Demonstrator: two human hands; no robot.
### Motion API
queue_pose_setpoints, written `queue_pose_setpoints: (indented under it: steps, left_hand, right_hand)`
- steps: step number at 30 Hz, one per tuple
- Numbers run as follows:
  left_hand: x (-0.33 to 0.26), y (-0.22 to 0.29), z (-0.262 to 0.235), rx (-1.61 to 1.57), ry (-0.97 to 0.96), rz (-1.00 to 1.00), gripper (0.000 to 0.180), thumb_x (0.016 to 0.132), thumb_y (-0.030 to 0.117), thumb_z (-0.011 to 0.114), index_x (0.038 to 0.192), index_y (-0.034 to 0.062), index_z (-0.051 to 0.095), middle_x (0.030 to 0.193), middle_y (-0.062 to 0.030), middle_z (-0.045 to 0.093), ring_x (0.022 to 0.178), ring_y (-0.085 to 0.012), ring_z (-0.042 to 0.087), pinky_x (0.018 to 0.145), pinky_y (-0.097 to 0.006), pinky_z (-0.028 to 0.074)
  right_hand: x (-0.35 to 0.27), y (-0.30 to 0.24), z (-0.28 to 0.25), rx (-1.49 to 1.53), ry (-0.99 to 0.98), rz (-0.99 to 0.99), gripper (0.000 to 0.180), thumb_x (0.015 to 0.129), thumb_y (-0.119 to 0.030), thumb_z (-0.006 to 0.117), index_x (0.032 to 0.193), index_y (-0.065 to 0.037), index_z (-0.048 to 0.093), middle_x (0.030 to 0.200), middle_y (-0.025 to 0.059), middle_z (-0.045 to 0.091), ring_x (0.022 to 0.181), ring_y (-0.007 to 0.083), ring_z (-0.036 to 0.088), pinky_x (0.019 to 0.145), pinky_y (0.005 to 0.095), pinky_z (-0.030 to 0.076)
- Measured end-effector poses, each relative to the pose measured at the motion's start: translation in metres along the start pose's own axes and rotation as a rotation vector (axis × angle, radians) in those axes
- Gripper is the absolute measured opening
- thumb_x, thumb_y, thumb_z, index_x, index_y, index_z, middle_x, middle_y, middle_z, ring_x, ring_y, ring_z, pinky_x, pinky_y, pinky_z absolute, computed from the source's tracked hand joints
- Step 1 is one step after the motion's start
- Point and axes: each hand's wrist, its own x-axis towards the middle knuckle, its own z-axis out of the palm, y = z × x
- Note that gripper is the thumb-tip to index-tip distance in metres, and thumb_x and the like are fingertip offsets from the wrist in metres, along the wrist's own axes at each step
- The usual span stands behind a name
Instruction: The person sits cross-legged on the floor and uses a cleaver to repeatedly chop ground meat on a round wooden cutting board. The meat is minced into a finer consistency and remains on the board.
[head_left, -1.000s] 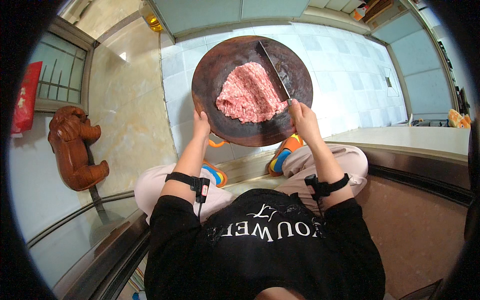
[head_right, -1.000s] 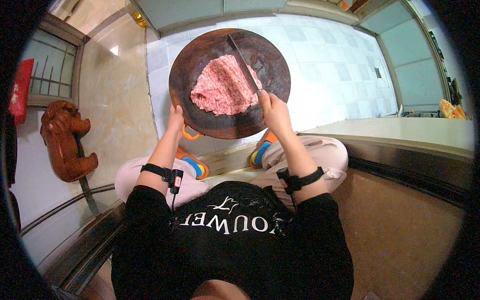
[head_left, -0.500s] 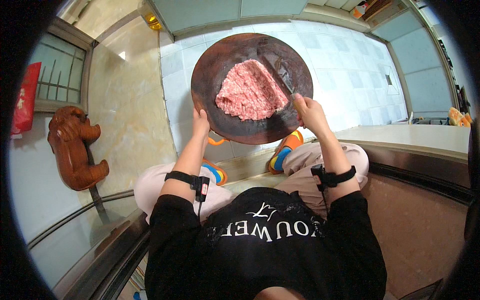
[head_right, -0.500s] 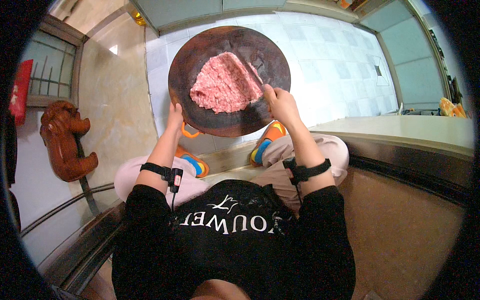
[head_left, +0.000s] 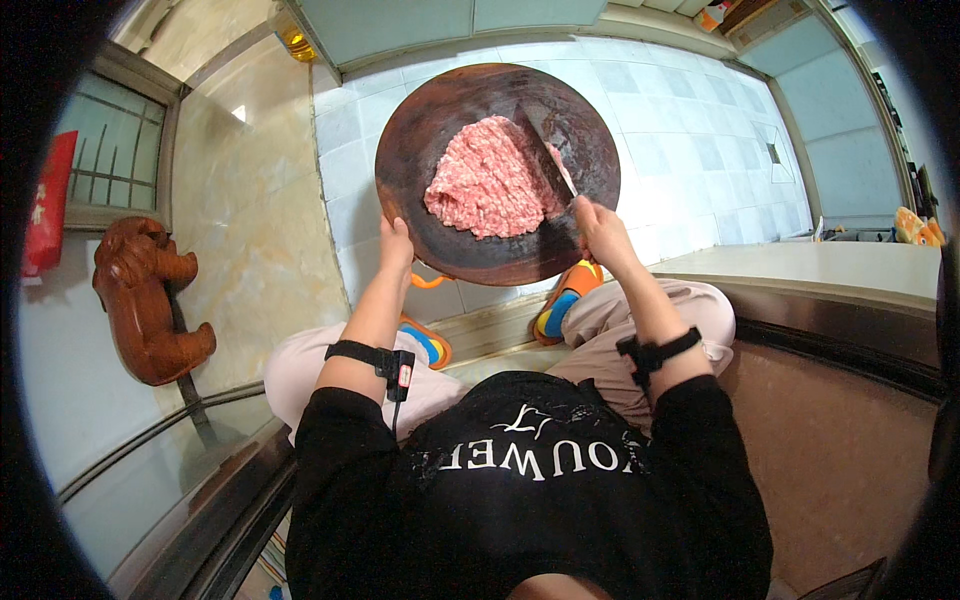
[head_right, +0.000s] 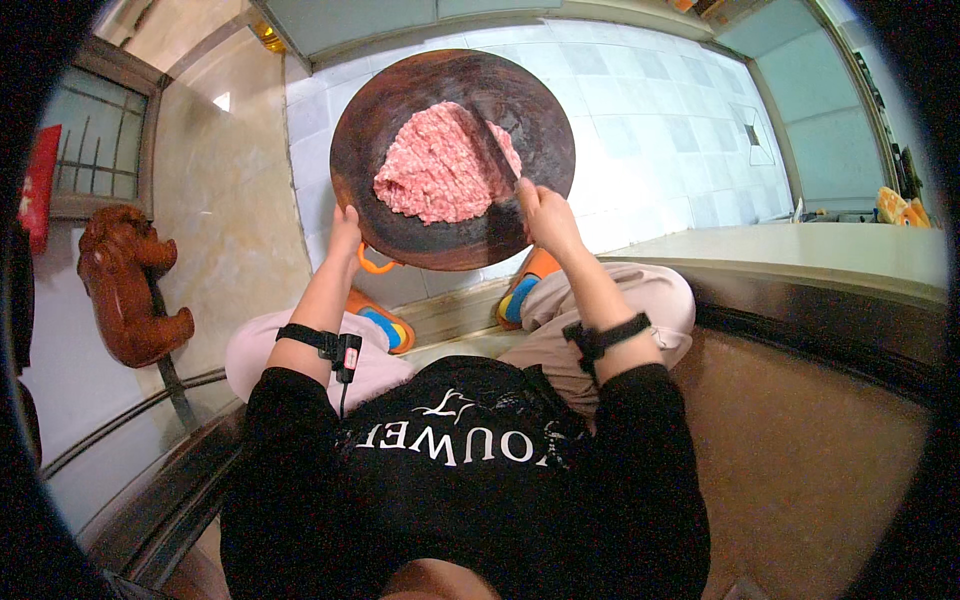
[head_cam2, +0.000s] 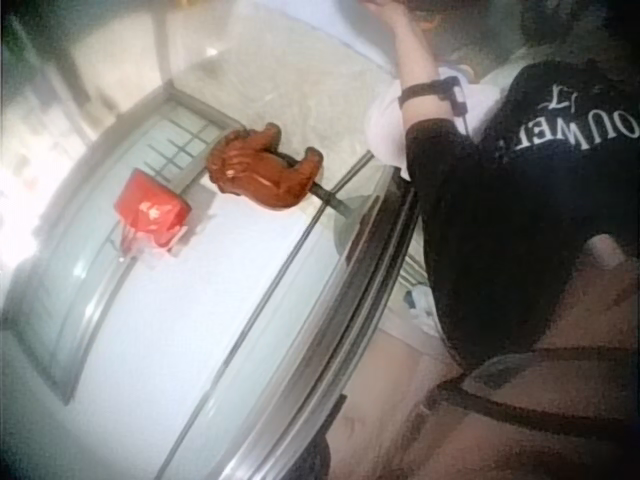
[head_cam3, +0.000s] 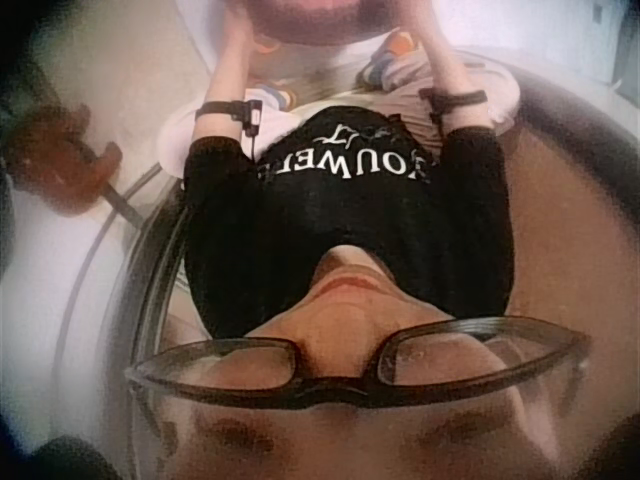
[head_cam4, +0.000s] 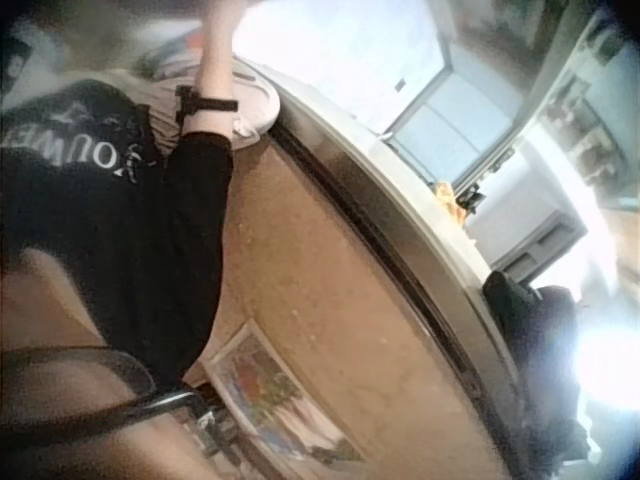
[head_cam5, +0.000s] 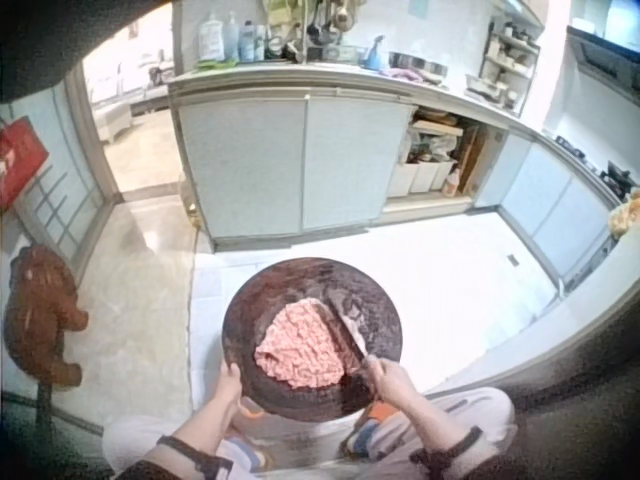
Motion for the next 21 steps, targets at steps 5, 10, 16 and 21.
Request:
queue_pose_setpoints:
  steps: [5, 10, 16, 21]
  left_hand:
    - [0.013, -0.014, -0.006, -0.031, -0.048, 0.013, 0.044, 0.096, 0.02, 0.03, 0.137, 0.0075, 0.02, 0.134, -0.0124, 0.036, 0.12, -0.0253, 0.038, 0.097, -0.034, 0.033]
    - [0.016, -0.018, -0.005, -0.003, -0.019, 0.049, 0.044, 0.096, 0.02, 0.03, 0.137, 0.0069, 0.02, 0.133, -0.0129, 0.038, 0.12, -0.0245, 0.039, 0.097, -0.033, 0.032]
    - [0.01, -0.013, -0.003, 0.008, -0.011, 0.039, 0.043, 0.096, 0.018, 0.03, 0.137, 0.0077, 0.022, 0.131, -0.0125, 0.04, 0.118, -0.0251, 0.04, 0.097, -0.033, 0.032]
    - [0.011, -0.01, -0.004, 0.047, 0.023, 0.036, 0.043, 0.096, 0.021, 0.032, 0.136, 0.0085, 0.023, 0.13, -0.0112, 0.041, 0.116, -0.0232, 0.041, 0.096, -0.034, 0.033]
  right_hand:
    - [-0.005, 0.0, 0.009, 0.016, 0.003, -0.04, 0.049, 0.089, -0.043, 0.043, 0.072, 0.001, 0.055, 0.052, 0.0087, 0.052, 0.043, 0.0175, 0.052, 0.045, 0.0311, 0.042]
    - [-0.014, -0.014, 0.016, -0.029, -0.126, 0.018, 0.045, 0.089, -0.041, 0.045, 0.071, 0.0, 0.052, 0.051, 0.0065, 0.05, 0.041, 0.0147, 0.05, 0.042, 0.0291, 0.04]
    - [-0.02, -0.027, 0.027, 0.045, -0.105, -0.111, 0.043, 0.091, -0.04, 0.044, 0.076, -0.001, 0.053, 0.052, 0.0034, 0.047, 0.042, 0.0102, 0.048, 0.038, 0.0255, 0.036]
    - [-0.014, -0.029, 0.039, -0.149, -0.18, -0.053, 0.05, 0.088, -0.044, 0.045, 0.07, 0.001, 0.054, 0.053, 0.0112, 0.054, 0.046, 0.0229, 0.055, 0.05, 0.0354, 0.044]
